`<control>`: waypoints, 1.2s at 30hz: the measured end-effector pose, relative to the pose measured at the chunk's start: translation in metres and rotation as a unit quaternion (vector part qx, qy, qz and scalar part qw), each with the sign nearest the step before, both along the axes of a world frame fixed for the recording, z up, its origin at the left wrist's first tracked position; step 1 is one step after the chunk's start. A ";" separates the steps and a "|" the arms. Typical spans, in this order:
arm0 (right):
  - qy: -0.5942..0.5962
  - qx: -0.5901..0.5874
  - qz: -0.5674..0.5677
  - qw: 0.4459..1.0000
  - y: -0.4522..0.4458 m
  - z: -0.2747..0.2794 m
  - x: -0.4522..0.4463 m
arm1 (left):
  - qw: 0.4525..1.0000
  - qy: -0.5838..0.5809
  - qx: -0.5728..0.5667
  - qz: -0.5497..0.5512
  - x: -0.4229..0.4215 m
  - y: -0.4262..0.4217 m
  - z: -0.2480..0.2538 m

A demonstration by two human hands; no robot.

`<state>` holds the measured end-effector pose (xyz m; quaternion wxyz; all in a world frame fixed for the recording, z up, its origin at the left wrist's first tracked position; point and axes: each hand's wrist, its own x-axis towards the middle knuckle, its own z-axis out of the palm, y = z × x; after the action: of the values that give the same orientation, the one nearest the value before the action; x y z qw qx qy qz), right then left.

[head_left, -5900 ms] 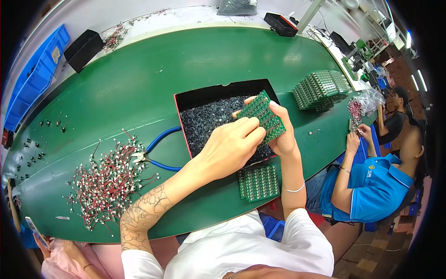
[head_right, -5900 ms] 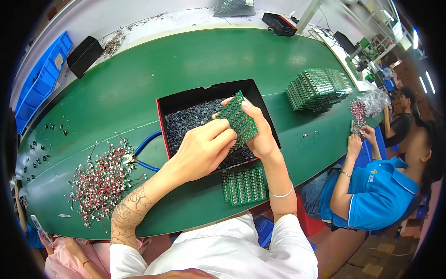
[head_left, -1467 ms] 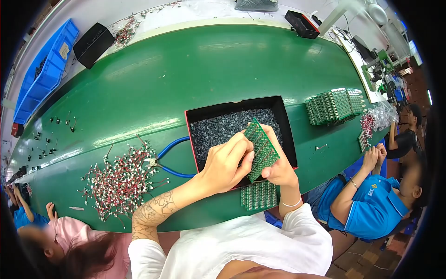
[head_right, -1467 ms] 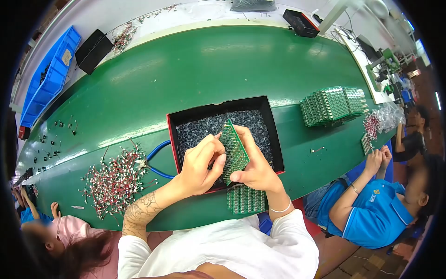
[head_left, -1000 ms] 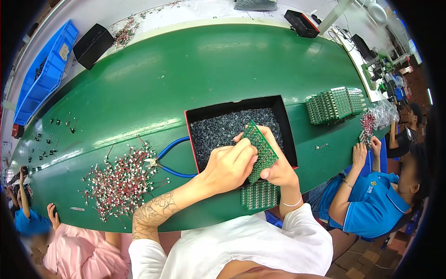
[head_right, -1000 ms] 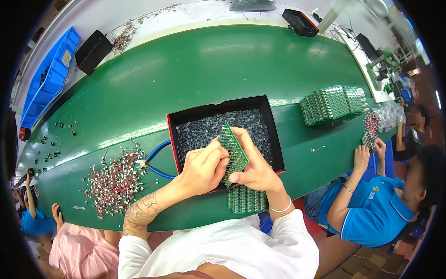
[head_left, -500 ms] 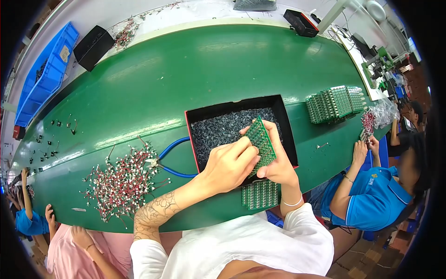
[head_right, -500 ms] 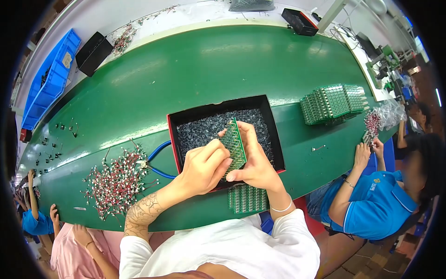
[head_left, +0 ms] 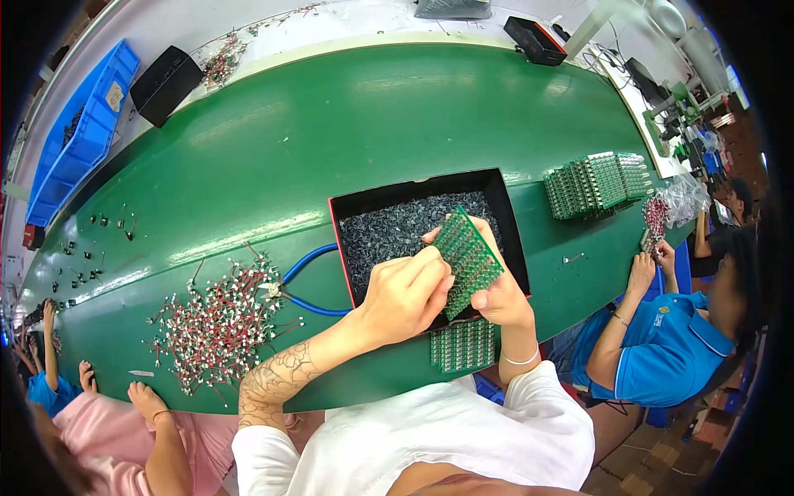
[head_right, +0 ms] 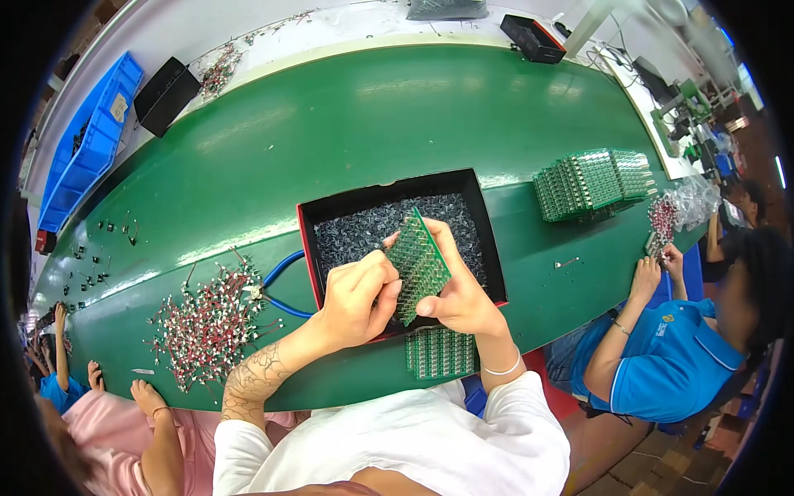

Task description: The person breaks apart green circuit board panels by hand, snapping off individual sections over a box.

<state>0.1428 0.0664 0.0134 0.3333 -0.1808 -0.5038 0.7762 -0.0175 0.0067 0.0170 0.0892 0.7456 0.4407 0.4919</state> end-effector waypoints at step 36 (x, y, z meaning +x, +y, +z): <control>-0.125 0.147 -0.107 0.975 -0.001 0.002 0.003 | 0.987 0.154 0.014 0.051 0.003 -0.001 0.007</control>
<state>0.1453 0.0650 0.0152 0.3714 -0.2782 -0.6275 0.6252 -0.0142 0.0060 0.0242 -0.0152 0.7900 0.4797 0.3816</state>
